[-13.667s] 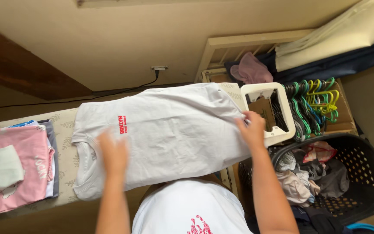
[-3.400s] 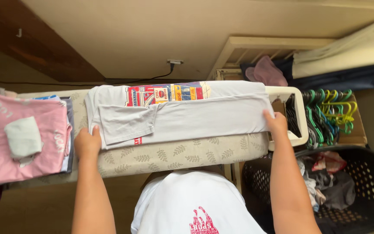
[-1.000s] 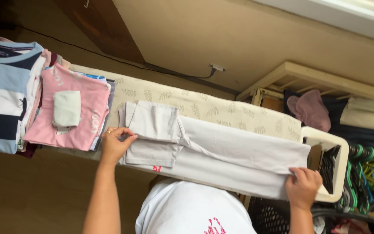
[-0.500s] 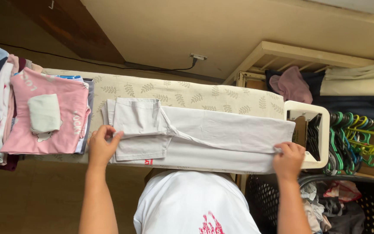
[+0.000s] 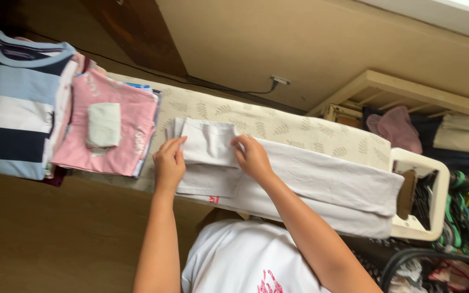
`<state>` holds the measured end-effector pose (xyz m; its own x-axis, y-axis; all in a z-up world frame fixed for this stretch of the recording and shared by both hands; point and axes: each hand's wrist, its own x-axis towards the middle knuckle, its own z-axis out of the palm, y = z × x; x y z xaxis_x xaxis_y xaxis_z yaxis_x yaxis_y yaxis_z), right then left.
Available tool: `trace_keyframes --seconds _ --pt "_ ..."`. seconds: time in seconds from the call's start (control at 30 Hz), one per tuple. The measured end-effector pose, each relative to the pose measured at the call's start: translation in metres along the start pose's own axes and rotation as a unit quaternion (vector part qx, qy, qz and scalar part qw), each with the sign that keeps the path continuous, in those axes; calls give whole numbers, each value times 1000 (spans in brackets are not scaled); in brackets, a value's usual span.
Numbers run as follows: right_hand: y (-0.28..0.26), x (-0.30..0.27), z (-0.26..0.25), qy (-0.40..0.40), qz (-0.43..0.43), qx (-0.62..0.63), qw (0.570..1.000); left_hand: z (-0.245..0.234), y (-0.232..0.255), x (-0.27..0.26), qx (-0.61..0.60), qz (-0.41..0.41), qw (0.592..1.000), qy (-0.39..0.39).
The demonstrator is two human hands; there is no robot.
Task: The person folds multiple shirts one by one on an ironing board. They smooth each shirt, fold the sides and bottom, then place the folded shirt onto a growing stack. The shirts include a striped shirt, a white graphic tee, a patterned tee, and a plain white tee.
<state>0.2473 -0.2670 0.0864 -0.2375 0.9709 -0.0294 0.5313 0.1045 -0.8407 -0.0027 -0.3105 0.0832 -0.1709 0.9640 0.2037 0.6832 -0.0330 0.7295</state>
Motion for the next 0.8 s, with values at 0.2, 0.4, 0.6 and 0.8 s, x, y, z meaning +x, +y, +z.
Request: trace_keyframes --seconds 0.2,0.4,0.6,0.8 --pt "8 -28 6 -19 37 -102 994 -7 -1 -15 81 -38 993 -71" --pt "6 -25 2 -27 53 -66 996 -9 -13 -9 47 -69 990 -110" --pt "-2 -26 -8 50 29 -132 990 11 -14 21 190 63 978 -49" --pt "17 -34 -8 188 -31 -132 973 57 -4 33 277 37 957 -77"
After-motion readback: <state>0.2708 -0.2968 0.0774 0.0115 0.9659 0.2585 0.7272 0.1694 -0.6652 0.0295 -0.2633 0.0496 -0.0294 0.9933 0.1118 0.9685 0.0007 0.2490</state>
